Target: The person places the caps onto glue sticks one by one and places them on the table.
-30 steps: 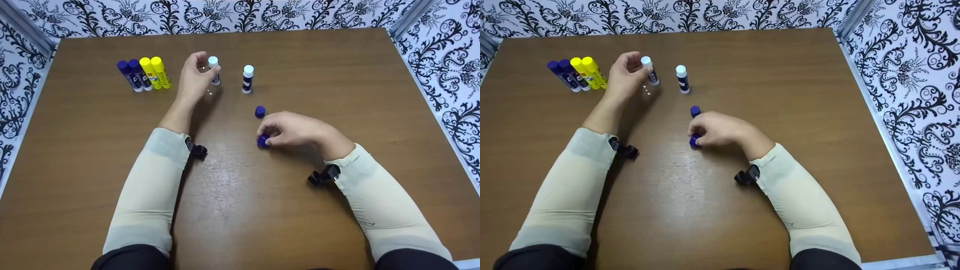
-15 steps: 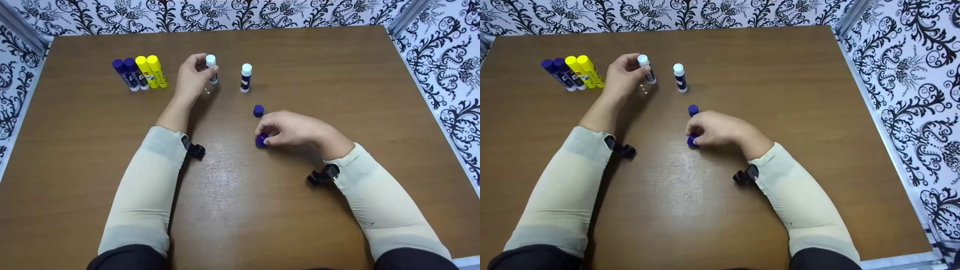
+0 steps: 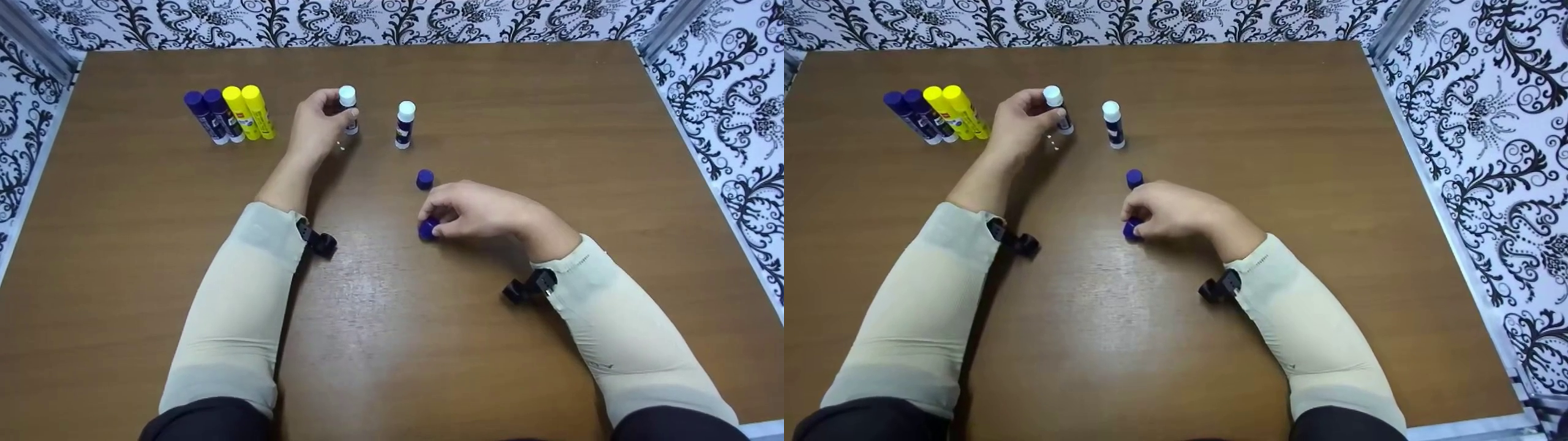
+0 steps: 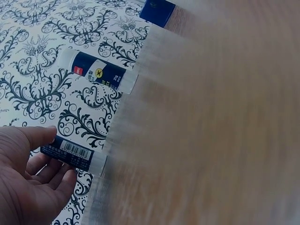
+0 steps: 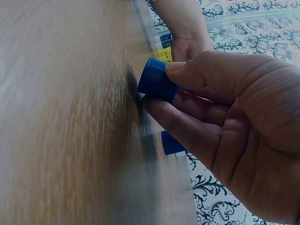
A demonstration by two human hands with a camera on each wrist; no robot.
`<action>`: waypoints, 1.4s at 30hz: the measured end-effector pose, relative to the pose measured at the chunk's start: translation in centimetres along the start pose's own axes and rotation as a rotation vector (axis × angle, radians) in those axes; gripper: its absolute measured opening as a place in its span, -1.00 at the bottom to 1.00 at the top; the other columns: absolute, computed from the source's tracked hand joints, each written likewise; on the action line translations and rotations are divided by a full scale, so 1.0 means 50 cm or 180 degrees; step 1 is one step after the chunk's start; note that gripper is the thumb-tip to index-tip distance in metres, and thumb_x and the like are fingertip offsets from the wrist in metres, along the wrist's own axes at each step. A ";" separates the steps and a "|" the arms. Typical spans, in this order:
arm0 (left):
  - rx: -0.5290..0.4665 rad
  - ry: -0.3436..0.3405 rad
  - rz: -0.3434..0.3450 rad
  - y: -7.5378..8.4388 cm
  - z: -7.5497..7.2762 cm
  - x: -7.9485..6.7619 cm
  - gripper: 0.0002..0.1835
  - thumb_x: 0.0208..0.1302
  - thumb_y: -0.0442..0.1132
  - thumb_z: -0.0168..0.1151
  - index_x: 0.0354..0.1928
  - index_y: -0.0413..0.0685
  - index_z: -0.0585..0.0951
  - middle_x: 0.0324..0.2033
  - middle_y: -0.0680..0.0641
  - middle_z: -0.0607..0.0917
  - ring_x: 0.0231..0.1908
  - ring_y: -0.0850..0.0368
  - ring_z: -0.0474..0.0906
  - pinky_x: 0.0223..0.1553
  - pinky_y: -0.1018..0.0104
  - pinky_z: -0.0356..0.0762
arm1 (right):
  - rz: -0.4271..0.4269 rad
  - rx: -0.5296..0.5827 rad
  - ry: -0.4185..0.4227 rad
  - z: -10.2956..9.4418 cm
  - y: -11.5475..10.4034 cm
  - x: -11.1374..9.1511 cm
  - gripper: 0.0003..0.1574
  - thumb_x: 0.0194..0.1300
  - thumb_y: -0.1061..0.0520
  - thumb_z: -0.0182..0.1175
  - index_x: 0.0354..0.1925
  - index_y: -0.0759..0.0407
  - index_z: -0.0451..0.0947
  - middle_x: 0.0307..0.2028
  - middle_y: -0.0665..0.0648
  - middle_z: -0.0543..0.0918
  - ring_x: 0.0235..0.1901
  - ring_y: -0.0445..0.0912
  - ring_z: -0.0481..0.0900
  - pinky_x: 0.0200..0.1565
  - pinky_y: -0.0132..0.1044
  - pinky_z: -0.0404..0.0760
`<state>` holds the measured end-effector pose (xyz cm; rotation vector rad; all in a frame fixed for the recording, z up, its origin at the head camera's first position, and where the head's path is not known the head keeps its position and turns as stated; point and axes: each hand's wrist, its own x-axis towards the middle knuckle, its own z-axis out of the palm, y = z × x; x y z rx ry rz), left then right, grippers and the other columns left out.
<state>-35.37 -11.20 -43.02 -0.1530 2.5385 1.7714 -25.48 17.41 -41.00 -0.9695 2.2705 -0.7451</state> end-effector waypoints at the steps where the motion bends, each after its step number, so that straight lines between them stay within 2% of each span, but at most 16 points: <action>1: 0.0004 -0.0003 -0.0007 0.001 0.000 0.000 -0.50 0.40 -0.17 0.38 0.33 -0.05 0.56 0.22 -0.08 0.64 0.19 0.12 0.54 0.32 0.35 0.49 | 0.0004 0.0000 0.0000 0.000 0.000 0.000 -0.73 0.41 0.23 0.29 0.06 0.18 0.66 0.01 0.14 0.69 0.06 0.01 0.70 0.19 -0.03 0.66; 8: -0.0036 -0.0053 -0.0030 0.003 -0.002 -0.005 -0.52 0.41 -0.18 0.37 0.33 -0.01 0.57 0.22 -0.06 0.64 0.19 0.12 0.52 0.31 0.33 0.49 | -0.0004 -0.0007 -0.0002 -0.002 -0.001 -0.002 -0.73 0.41 0.24 0.29 0.06 0.17 0.66 0.00 0.13 0.69 0.06 0.01 0.70 0.19 -0.02 0.66; 15: -0.0128 -0.0028 0.0110 0.002 0.000 -0.010 -0.56 0.40 -0.23 0.36 0.29 -0.10 0.60 0.15 -0.12 0.68 0.08 0.11 0.57 0.12 0.32 0.62 | -0.0093 0.0015 0.0012 -0.001 0.001 -0.001 -0.74 0.39 0.27 0.28 0.04 0.22 0.66 -0.01 0.17 0.69 0.06 0.03 0.71 0.18 -0.01 0.66; 21: -0.0083 -0.0040 0.0018 0.006 0.000 -0.010 -0.54 0.40 -0.21 0.37 0.31 -0.05 0.59 0.18 -0.08 0.67 0.11 0.13 0.56 0.16 0.34 0.59 | -0.0054 0.0014 0.0015 0.001 0.002 -0.001 -0.74 0.40 0.25 0.29 0.04 0.20 0.67 0.00 0.16 0.70 0.07 0.02 0.71 0.20 -0.03 0.65; 32: -0.0027 -0.0009 0.0024 0.014 0.002 -0.015 -0.53 0.39 -0.20 0.38 0.31 -0.05 0.60 0.19 -0.08 0.67 0.14 0.12 0.57 0.26 0.34 0.55 | -0.0081 -0.0049 0.0009 -0.001 0.002 -0.004 -0.74 0.41 0.24 0.29 0.05 0.19 0.67 -0.01 0.15 0.70 0.07 0.02 0.70 0.20 -0.02 0.65; 42: -0.0035 0.0010 0.0101 0.016 -0.002 -0.030 -0.55 0.40 -0.17 0.38 0.30 -0.02 0.61 0.16 -0.06 0.67 0.08 0.14 0.56 0.13 0.34 0.61 | -0.0075 -0.0026 0.0037 -0.001 0.003 -0.001 -0.73 0.40 0.24 0.29 0.05 0.19 0.67 0.01 0.14 0.70 0.06 0.02 0.71 0.19 -0.03 0.65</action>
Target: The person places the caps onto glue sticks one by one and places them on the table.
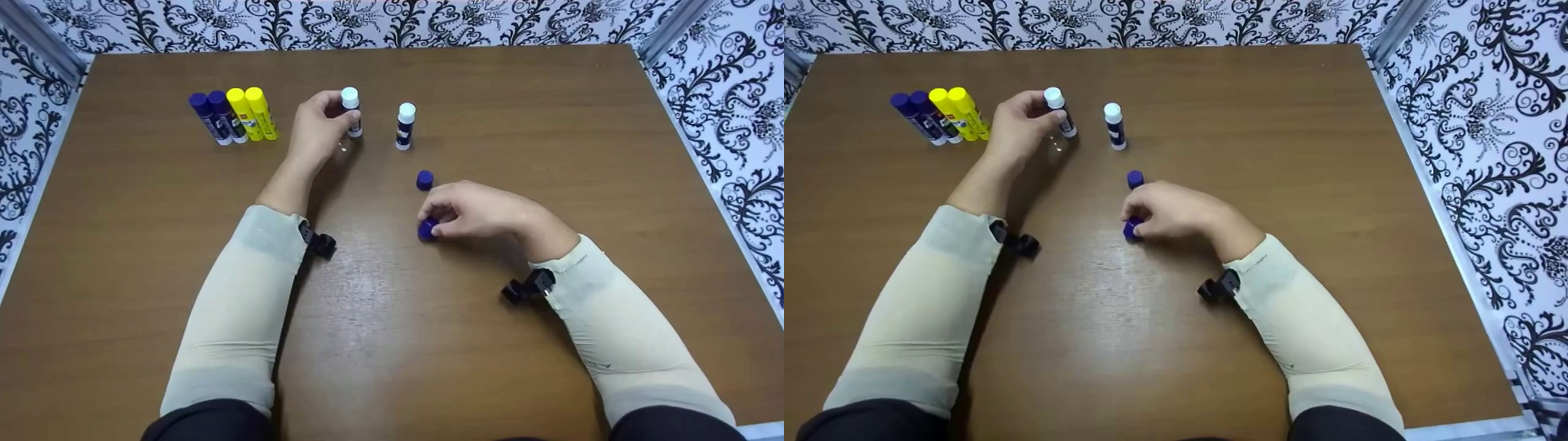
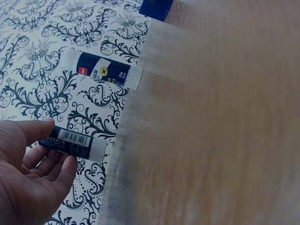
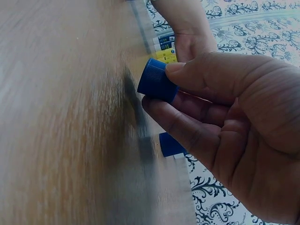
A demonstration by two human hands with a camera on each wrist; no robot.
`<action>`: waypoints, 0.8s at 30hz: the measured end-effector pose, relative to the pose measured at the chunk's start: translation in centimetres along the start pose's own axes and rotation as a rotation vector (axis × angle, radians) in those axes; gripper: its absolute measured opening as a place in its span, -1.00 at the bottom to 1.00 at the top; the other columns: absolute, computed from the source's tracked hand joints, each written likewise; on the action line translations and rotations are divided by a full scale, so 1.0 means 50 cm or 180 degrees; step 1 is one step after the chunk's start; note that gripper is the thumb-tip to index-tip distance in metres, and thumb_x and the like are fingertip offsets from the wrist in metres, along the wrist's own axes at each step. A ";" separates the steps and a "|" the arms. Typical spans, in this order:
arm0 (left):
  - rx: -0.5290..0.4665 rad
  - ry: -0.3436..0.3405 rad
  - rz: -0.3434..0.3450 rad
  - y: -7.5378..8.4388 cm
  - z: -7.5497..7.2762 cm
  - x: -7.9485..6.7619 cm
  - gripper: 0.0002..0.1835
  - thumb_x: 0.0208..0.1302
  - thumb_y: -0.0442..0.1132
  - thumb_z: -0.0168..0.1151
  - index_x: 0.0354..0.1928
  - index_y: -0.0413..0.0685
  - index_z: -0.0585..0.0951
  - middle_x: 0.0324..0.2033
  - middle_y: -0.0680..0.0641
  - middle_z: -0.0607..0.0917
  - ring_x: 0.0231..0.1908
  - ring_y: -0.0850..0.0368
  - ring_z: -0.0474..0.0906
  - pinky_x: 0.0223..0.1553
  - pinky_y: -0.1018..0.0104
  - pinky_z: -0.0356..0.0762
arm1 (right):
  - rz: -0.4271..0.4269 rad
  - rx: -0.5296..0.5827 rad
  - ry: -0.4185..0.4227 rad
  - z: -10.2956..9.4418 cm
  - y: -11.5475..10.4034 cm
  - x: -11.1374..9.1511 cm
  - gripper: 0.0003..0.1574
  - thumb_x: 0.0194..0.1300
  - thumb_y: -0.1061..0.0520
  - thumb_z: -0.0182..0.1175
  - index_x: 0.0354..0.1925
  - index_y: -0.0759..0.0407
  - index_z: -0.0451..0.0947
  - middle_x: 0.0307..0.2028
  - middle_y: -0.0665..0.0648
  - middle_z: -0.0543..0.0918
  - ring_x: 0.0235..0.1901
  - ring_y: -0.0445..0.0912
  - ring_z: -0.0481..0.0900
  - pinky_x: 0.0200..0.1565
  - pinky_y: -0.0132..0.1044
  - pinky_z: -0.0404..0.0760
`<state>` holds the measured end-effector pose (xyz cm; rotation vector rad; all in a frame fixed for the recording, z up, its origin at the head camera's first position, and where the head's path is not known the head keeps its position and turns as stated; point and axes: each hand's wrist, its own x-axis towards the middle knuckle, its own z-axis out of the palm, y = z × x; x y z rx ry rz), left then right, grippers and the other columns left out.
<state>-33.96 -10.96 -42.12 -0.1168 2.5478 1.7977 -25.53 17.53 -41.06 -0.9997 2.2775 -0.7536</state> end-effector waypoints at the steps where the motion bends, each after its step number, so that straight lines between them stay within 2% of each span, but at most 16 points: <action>1: 0.0006 -0.0001 0.0004 0.000 0.000 -0.003 -0.55 0.40 -0.16 0.38 0.29 -0.01 0.61 0.16 -0.05 0.67 0.08 0.14 0.55 0.14 0.34 0.60 | -0.0005 0.0001 0.0007 0.000 0.000 0.000 -0.73 0.40 0.24 0.28 0.05 0.19 0.67 0.01 0.14 0.70 0.06 0.02 0.71 0.19 -0.03 0.66; 12: 0.0009 -0.0058 -0.0018 0.016 -0.003 -0.030 -0.54 0.41 -0.14 0.37 0.30 0.03 0.60 0.18 -0.01 0.67 0.13 0.16 0.55 0.26 0.35 0.55 | 0.0002 -0.0025 -0.0011 0.001 -0.002 -0.002 -0.73 0.40 0.23 0.28 0.05 0.19 0.66 0.02 0.14 0.70 0.07 0.02 0.70 0.20 -0.03 0.65; 24: 0.0218 -0.0202 0.0166 0.034 -0.019 -0.065 -0.58 0.39 -0.15 0.39 0.25 0.02 0.64 0.13 0.00 0.69 0.11 0.16 0.56 0.27 0.33 0.54 | -0.0016 -0.0006 0.0031 -0.007 -0.011 -0.007 -0.73 0.41 0.21 0.28 0.05 0.18 0.66 0.01 0.14 0.70 0.07 0.03 0.71 0.21 -0.01 0.65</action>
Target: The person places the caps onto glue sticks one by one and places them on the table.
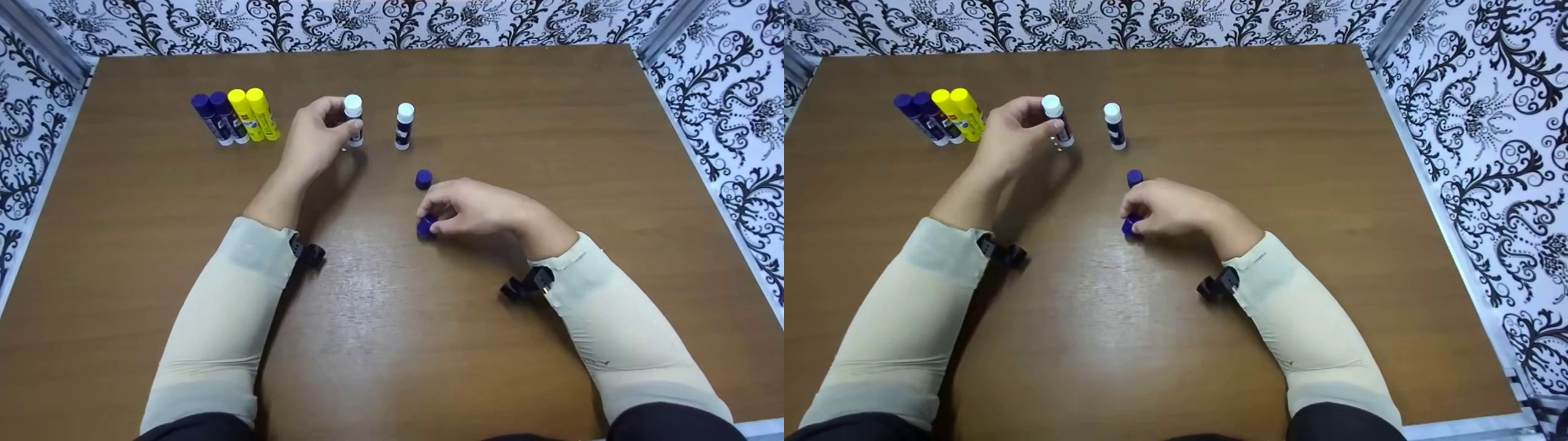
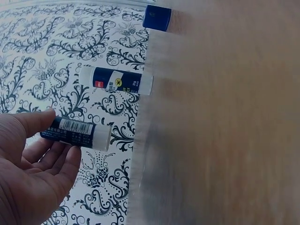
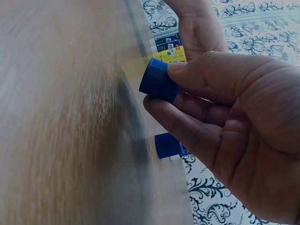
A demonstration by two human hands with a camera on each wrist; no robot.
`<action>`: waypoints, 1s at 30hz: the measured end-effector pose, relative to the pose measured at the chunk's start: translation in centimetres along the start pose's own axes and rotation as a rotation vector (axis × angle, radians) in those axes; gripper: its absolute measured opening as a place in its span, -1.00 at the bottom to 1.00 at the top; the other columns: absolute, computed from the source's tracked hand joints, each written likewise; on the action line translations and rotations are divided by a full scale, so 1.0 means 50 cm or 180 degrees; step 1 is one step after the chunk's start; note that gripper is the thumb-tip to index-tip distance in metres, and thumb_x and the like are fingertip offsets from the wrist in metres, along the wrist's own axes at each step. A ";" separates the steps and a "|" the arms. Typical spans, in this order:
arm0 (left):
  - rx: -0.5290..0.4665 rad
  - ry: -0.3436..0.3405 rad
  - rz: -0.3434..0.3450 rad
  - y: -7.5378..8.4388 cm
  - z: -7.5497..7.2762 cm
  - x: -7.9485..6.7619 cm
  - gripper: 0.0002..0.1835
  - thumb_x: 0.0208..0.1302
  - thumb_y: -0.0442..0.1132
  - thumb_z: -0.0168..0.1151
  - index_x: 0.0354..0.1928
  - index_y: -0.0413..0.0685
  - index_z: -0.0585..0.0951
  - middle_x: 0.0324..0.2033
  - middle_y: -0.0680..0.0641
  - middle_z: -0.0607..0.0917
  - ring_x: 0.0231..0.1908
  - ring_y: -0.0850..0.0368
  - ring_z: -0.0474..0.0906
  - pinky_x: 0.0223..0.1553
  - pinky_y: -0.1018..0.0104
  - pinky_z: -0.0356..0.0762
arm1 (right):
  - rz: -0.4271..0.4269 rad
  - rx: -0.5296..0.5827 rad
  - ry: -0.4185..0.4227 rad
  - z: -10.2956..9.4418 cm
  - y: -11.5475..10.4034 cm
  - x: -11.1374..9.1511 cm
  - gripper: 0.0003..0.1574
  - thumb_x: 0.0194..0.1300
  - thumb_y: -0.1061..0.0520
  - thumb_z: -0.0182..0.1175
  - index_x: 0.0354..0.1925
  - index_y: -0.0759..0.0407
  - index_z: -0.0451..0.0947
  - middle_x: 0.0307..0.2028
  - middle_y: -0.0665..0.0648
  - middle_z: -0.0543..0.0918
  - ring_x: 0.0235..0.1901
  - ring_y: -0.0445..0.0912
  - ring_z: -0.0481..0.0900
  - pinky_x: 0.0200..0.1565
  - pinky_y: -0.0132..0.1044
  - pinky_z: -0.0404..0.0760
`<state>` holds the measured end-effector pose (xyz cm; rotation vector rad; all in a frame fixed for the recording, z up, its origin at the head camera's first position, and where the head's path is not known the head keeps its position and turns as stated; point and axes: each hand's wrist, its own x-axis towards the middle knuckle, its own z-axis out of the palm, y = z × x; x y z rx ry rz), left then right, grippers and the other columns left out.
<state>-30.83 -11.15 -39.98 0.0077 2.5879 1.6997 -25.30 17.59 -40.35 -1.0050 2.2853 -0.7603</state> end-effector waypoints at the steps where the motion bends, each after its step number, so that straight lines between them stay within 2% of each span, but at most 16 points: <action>1: 0.0025 -0.0020 0.0001 0.000 -0.001 -0.003 -0.58 0.39 -0.14 0.39 0.25 0.02 0.64 0.13 0.00 0.69 0.11 0.16 0.56 0.27 0.33 0.53 | 0.0001 -0.0002 0.0005 0.000 0.000 0.000 -0.74 0.41 0.21 0.28 0.05 0.18 0.66 0.01 0.14 0.70 0.07 0.03 0.71 0.21 -0.01 0.65; 7: 0.0153 -0.0119 0.0066 0.000 -0.009 -0.024 -0.56 0.40 -0.15 0.39 0.28 0.01 0.62 0.17 -0.01 0.69 0.12 0.15 0.59 0.29 0.35 0.54 | -0.0053 0.0010 0.0059 -0.002 0.002 0.000 -0.73 0.39 0.25 0.30 0.04 0.22 0.67 0.01 0.18 0.71 0.05 0.06 0.72 0.18 -0.01 0.67; 16: 0.0163 -0.0239 0.0186 0.006 -0.010 -0.055 -0.58 0.38 -0.21 0.40 0.25 -0.03 0.63 0.11 -0.04 0.71 0.05 0.12 0.61 0.22 0.31 0.59 | -0.0154 0.0096 0.0171 -0.008 0.001 -0.004 -0.76 0.40 0.26 0.29 0.02 0.23 0.66 0.00 0.18 0.70 0.04 0.05 0.73 0.16 -0.01 0.69; 24: 0.0277 -0.0352 0.0276 0.004 -0.004 -0.072 -0.60 0.38 -0.23 0.40 0.23 -0.07 0.64 0.09 -0.07 0.70 0.04 0.09 0.61 0.20 0.25 0.59 | -0.0140 0.0365 0.0489 -0.016 -0.006 -0.008 -0.72 0.40 0.26 0.32 0.06 0.20 0.67 0.01 0.19 0.67 0.05 0.05 0.72 0.18 -0.02 0.69; 30: 0.0330 -0.0486 0.0372 0.007 0.005 -0.084 -0.59 0.37 -0.21 0.41 0.23 -0.05 0.64 0.08 -0.05 0.70 0.04 0.09 0.62 0.19 0.25 0.60 | -0.0098 0.0635 0.0778 -0.022 -0.010 -0.009 -0.67 0.38 0.31 0.32 0.10 0.26 0.66 0.06 0.20 0.69 0.06 0.00 0.71 0.15 -0.22 0.70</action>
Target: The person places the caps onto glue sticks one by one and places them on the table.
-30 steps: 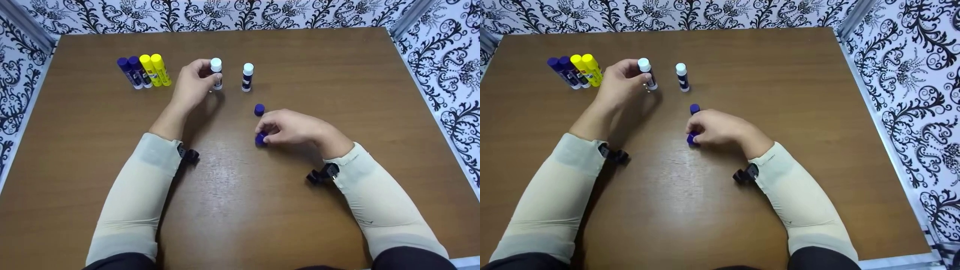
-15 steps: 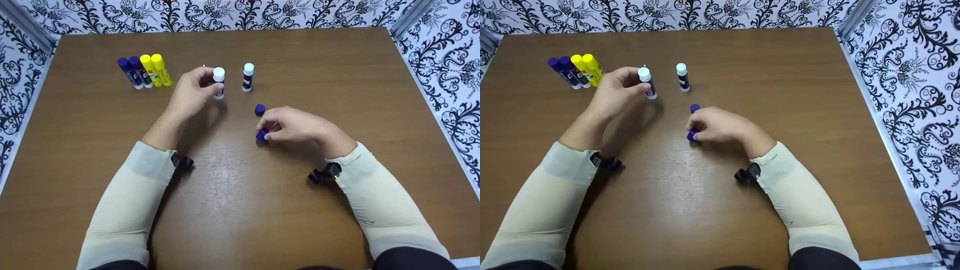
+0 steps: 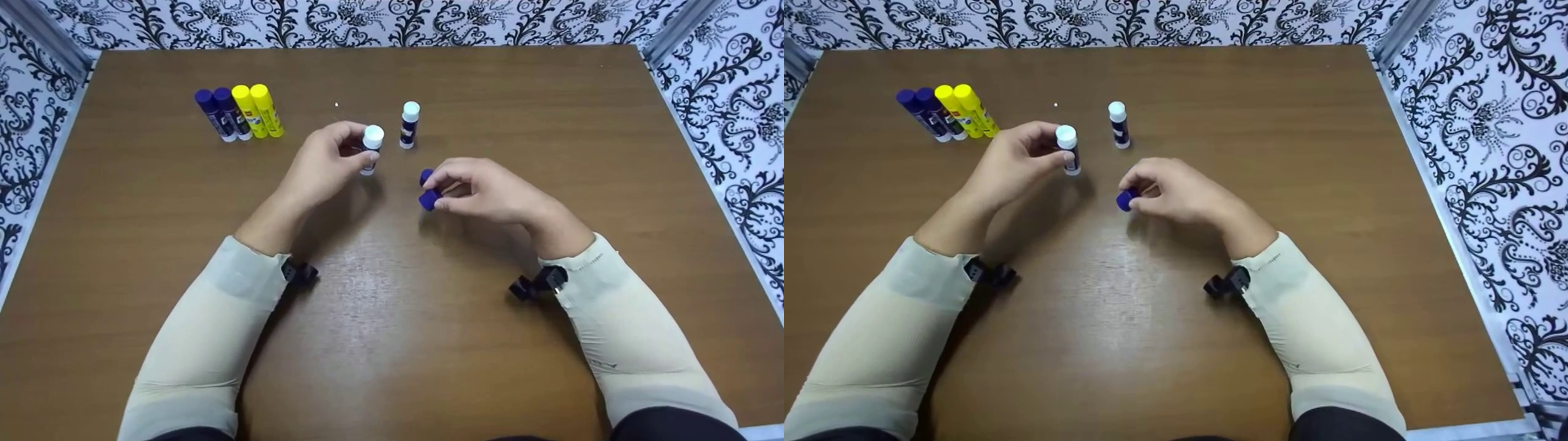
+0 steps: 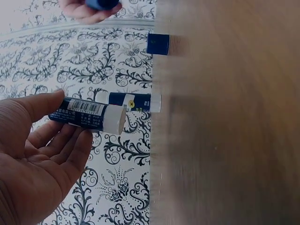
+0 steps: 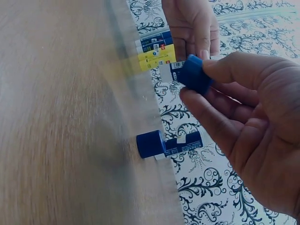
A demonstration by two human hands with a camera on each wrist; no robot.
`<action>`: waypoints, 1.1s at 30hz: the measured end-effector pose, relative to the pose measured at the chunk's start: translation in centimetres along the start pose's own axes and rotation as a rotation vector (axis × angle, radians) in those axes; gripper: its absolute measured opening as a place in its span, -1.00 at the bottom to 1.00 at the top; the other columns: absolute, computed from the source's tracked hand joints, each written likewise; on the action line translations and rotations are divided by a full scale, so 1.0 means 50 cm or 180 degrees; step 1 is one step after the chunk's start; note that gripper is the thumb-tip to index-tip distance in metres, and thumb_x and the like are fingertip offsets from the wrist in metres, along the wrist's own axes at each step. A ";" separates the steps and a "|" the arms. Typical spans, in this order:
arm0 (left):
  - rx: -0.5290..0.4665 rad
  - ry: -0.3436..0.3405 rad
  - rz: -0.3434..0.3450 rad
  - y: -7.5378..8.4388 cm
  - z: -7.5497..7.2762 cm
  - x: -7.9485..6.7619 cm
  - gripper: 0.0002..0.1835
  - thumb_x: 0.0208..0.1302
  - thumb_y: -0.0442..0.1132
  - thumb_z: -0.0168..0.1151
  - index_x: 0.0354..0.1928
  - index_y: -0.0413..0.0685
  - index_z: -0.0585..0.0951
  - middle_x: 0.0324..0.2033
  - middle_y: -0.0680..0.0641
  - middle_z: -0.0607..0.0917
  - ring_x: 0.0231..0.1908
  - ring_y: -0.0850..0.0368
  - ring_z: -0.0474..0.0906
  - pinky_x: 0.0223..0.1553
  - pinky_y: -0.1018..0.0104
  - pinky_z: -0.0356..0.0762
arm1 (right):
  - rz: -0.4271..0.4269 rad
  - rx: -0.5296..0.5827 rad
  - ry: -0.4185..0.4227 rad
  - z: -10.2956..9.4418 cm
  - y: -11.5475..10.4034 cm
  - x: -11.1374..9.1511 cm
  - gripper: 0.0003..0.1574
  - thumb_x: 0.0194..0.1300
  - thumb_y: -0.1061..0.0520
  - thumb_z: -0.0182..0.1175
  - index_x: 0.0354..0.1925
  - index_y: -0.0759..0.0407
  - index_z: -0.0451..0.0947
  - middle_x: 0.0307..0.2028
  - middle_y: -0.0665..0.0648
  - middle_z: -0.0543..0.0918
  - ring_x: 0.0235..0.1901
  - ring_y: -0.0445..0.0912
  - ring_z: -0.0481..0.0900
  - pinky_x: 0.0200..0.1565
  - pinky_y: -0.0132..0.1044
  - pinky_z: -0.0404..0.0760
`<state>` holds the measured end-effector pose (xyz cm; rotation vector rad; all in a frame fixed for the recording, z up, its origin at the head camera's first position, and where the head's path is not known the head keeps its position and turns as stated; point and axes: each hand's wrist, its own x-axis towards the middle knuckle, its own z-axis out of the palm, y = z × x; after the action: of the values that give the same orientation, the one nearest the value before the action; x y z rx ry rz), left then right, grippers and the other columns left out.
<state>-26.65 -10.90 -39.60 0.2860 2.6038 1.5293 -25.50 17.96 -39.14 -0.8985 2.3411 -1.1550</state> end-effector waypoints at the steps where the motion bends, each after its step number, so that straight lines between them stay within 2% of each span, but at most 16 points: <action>1: -0.0001 -0.0030 0.0003 0.001 0.002 -0.002 -0.59 0.37 -0.21 0.41 0.23 -0.05 0.65 0.08 -0.05 0.71 0.04 0.09 0.62 0.19 0.25 0.60 | -0.0007 0.0048 0.0059 0.000 -0.001 0.000 -0.67 0.38 0.32 0.32 0.10 0.27 0.65 0.06 0.21 0.70 0.06 -0.01 0.71 0.14 -0.26 0.70; 6: -0.0025 -0.0135 -0.0018 0.011 0.008 -0.007 -0.60 0.33 -0.22 0.45 0.18 -0.07 0.66 0.04 -0.05 0.74 0.01 0.10 0.65 0.14 0.24 0.63 | -0.0068 0.0250 0.0384 0.000 -0.005 0.002 -0.67 0.37 0.33 0.33 0.09 0.29 0.65 0.03 0.19 0.70 0.05 -0.10 0.70 0.10 -0.37 0.69; 14: -0.0022 -0.0293 -0.0152 0.021 0.019 -0.016 -0.61 0.35 -0.19 0.43 0.20 0.02 0.65 0.03 0.04 0.73 -0.01 0.14 0.62 0.15 0.28 0.63 | -0.0113 0.0589 0.0760 -0.001 -0.009 0.001 -0.66 0.37 0.34 0.33 0.10 0.33 0.65 0.01 0.17 0.68 0.04 -0.10 0.71 0.13 -0.35 0.69; 21: -0.0022 -0.0362 -0.0001 0.027 0.030 -0.024 -0.64 0.35 -0.17 0.44 0.15 0.00 0.67 -0.01 0.04 0.74 -0.05 0.13 0.63 0.09 0.27 0.64 | -0.0183 0.1002 0.1018 0.001 -0.014 0.000 -0.65 0.35 0.37 0.32 0.10 0.39 0.64 -0.03 0.12 0.71 -0.01 -0.04 0.74 0.06 -0.35 0.71; 28: -0.0158 -0.0492 0.0044 0.033 0.041 -0.031 -0.65 0.35 -0.18 0.44 0.14 -0.03 0.68 -0.03 0.00 0.76 -0.06 0.13 0.67 0.07 0.26 0.66 | -0.0231 0.1205 0.1161 0.005 -0.016 0.002 -0.64 0.34 0.39 0.31 0.10 0.40 0.64 -0.02 0.14 0.71 -0.02 -0.02 0.73 0.07 -0.34 0.70; 33: -0.0114 -0.0599 0.0031 0.036 0.044 -0.035 -0.65 0.34 -0.14 0.45 0.13 0.03 0.70 -0.07 0.03 0.76 -0.09 0.12 0.66 0.01 0.26 0.69 | -0.0259 0.1264 0.1175 0.006 -0.015 0.002 -0.65 0.34 0.40 0.30 0.09 0.40 0.64 -0.01 0.16 0.71 -0.02 0.00 0.73 0.08 -0.34 0.70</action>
<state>-24.33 -8.52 -39.11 0.4180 2.4319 1.4725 -25.12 17.39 -38.74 -0.6864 2.2260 -1.8719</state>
